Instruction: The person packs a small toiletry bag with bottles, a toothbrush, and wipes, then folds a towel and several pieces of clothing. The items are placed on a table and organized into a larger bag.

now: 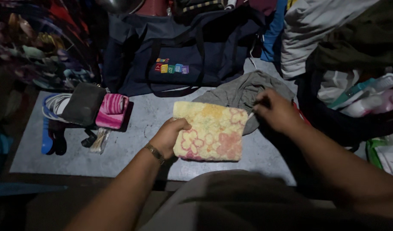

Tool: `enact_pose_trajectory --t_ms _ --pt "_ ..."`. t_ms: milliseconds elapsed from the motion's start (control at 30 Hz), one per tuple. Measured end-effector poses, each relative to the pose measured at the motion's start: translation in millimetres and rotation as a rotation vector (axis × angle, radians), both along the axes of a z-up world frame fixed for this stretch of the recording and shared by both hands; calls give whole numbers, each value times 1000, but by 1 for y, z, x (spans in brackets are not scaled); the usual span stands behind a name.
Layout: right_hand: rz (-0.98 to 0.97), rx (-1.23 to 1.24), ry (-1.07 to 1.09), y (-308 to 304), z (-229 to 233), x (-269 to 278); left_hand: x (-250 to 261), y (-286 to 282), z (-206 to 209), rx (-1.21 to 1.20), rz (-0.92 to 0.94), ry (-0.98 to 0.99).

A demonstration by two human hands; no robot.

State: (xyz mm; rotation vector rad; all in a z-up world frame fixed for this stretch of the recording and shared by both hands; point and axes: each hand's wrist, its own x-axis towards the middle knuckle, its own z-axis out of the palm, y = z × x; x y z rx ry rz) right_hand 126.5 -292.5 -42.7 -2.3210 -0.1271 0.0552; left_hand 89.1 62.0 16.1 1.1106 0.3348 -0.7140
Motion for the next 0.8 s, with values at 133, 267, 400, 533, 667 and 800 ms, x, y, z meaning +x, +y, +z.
enact_pose_trajectory --t_ms 133,267,400,533,667,800 --pt "123 -452 -457 12 -20 -13 5 -1 -7 -28 -46 -2" --pt "10 -365 -259 15 -38 -15 9 -5 -13 -60 -91 -5" --pt "-235 243 135 6 -18 1 12 -7 -15 -63 -132 33" --pt "-438 1068 358 -7 37 -1 18 -12 -15 -28 -181 29" --pt "-488 1238 382 -9 88 -8 21 -23 -20 4 -182 -56" --pt "-307 1513 275 -11 107 -7 19 -37 -31 222 -103 -195"
